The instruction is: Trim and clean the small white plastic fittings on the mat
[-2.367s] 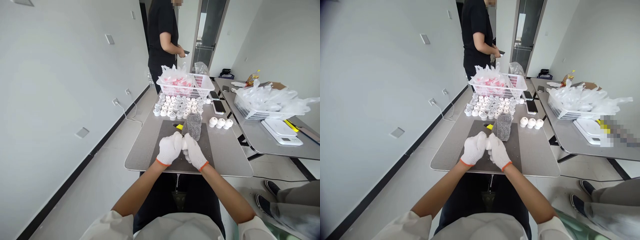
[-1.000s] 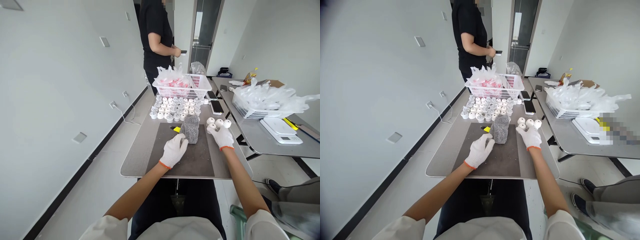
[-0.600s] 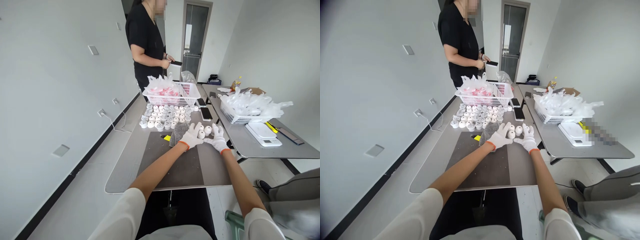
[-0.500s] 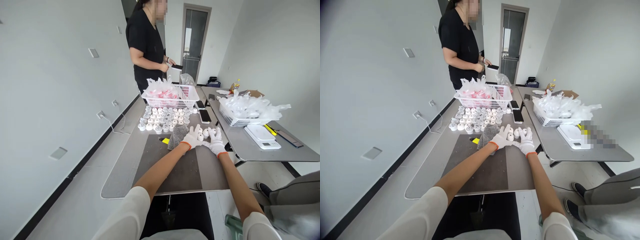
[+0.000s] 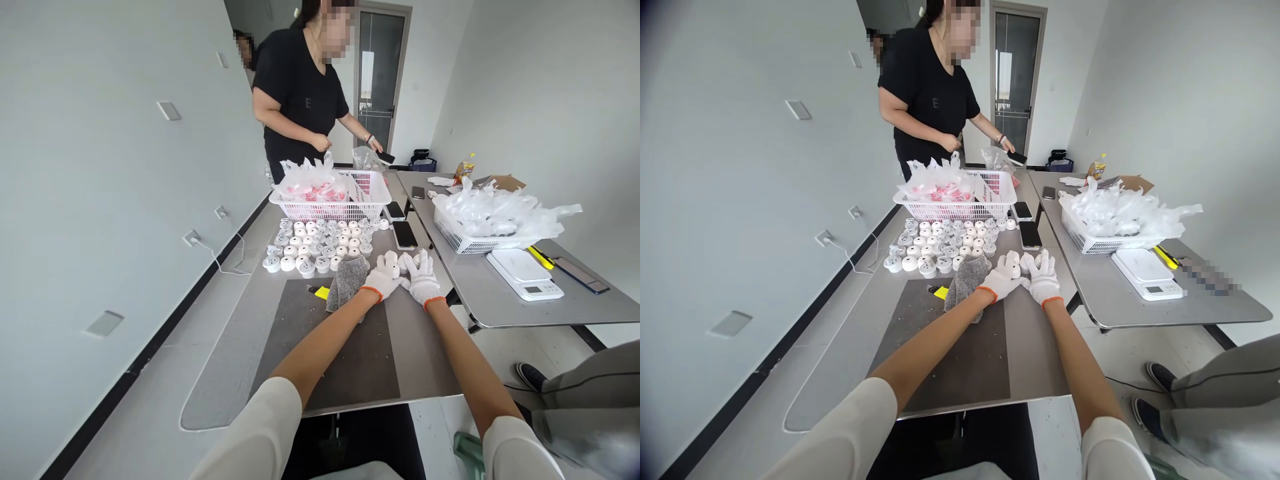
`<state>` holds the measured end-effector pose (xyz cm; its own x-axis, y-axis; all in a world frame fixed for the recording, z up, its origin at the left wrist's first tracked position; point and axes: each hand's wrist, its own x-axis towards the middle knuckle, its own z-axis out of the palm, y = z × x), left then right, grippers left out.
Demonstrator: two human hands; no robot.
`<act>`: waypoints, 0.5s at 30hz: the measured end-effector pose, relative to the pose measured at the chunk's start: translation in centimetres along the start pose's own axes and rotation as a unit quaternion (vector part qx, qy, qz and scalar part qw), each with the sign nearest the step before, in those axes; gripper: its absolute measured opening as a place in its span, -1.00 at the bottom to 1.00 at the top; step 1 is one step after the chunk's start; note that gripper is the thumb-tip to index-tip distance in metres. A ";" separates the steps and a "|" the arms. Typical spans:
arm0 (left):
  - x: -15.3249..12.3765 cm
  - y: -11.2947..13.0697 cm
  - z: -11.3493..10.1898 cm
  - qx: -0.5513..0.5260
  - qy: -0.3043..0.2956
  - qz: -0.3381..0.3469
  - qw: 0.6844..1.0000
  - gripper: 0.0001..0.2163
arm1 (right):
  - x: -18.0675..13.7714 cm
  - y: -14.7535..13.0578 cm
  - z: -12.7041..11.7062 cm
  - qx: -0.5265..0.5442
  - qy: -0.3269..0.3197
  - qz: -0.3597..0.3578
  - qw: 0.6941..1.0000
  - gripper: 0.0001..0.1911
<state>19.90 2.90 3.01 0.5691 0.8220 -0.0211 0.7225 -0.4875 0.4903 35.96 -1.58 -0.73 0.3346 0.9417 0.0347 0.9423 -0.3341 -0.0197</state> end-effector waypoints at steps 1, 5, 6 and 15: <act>0.1 0.1 -0.1 0.002 -0.001 0.001 1.000 -0.15 | 0.3 -0.1 -0.1 -0.002 -0.005 0.003 1.000 0.07; 0.1 0.6 -0.4 0.010 0.008 -0.003 1.000 -0.19 | 0.8 -0.3 -0.6 -0.001 -0.015 0.007 1.000 0.10; -0.2 0.7 -0.6 0.012 0.019 0.000 1.000 -0.18 | 0.7 -0.3 -0.7 0.001 -0.012 0.005 1.000 0.12; -10.3 -5.6 -4.2 0.034 0.243 0.215 0.945 -0.77 | 4.6 -0.1 -6.7 0.080 0.107 -0.067 0.989 -0.17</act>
<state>8.33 -1.61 4.15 0.5804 0.5735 0.5782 0.4983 -0.8116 0.3048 37.45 2.52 6.11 0.2170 0.9417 0.2571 0.9707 -0.1803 -0.1589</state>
